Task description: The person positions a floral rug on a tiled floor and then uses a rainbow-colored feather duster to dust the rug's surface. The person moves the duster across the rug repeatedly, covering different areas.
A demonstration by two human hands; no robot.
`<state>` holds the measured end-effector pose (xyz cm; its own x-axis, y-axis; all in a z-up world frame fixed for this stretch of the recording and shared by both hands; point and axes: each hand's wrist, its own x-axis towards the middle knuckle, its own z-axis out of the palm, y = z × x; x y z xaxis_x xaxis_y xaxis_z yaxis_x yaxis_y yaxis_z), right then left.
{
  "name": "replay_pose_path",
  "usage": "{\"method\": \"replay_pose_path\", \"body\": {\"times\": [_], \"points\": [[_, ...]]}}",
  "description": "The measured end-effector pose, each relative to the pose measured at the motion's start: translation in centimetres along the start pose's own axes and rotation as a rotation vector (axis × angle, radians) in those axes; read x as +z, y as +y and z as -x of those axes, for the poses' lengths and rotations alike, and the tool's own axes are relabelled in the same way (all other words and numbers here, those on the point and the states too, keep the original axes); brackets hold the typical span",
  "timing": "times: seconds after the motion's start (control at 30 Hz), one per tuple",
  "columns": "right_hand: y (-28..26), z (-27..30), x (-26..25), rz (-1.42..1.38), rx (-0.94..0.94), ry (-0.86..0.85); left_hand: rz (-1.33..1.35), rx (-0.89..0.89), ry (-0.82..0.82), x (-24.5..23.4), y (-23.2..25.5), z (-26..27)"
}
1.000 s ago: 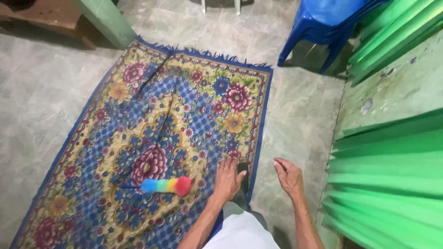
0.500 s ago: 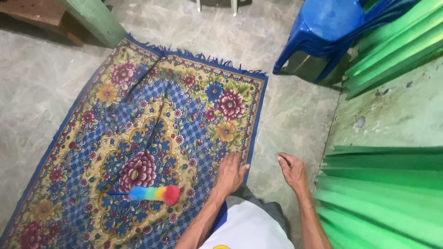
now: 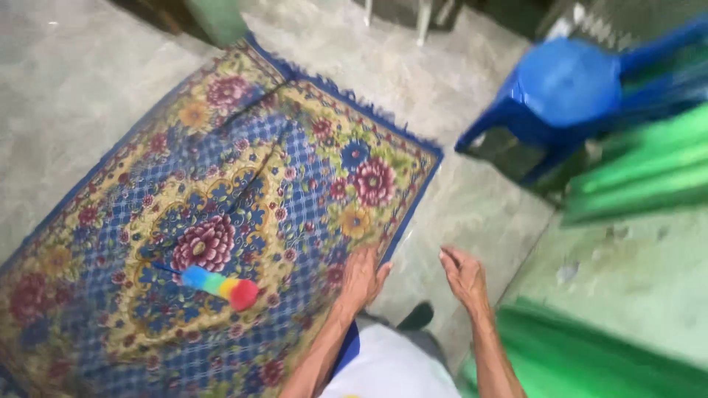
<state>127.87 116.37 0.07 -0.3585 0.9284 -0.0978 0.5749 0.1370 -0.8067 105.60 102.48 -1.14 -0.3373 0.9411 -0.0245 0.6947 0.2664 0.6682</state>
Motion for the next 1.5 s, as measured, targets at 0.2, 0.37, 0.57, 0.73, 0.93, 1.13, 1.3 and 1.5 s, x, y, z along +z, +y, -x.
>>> {"method": "replay_pose_path", "body": {"times": [0.2, 0.37, 0.57, 0.73, 0.93, 1.13, 1.3, 1.5], "points": [[2.8, -2.8, -4.9, 0.053, 0.059, -0.143, -0.044, -0.101, 0.064, 3.8, 5.6, -0.3], [6.5, -5.1, -6.2, 0.056, -0.041, -0.21, -0.055, -0.183, 0.102, 6.7, 7.5, 0.4], [7.5, -8.3, -5.4, 0.076, -0.063, -0.266, -0.055, -0.269, 0.109, 8.9, 6.8, -0.3], [7.1, -9.7, -4.6, 0.116, -0.034, -0.325, -0.014, -0.355, 0.08, 8.6, 6.6, -1.4], [8.5, -12.4, -2.6, 0.166, -0.055, -0.379, 0.066, -0.425, 0.035, 8.7, 5.2, -3.2], [10.3, -15.6, -0.6, 0.218, -0.053, -0.422, 0.047, -0.499, 0.011, 11.7, 2.2, -4.4], [14.5, -19.1, 1.7, 0.326, -0.364, -0.45, 0.065, -0.653, -0.02, 16.4, -0.2, -5.5], [19.1, -22.6, 5.9, 0.312, -0.417, -0.529, 0.093, -0.802, -0.049, 21.2, -2.8, -7.8]]}}
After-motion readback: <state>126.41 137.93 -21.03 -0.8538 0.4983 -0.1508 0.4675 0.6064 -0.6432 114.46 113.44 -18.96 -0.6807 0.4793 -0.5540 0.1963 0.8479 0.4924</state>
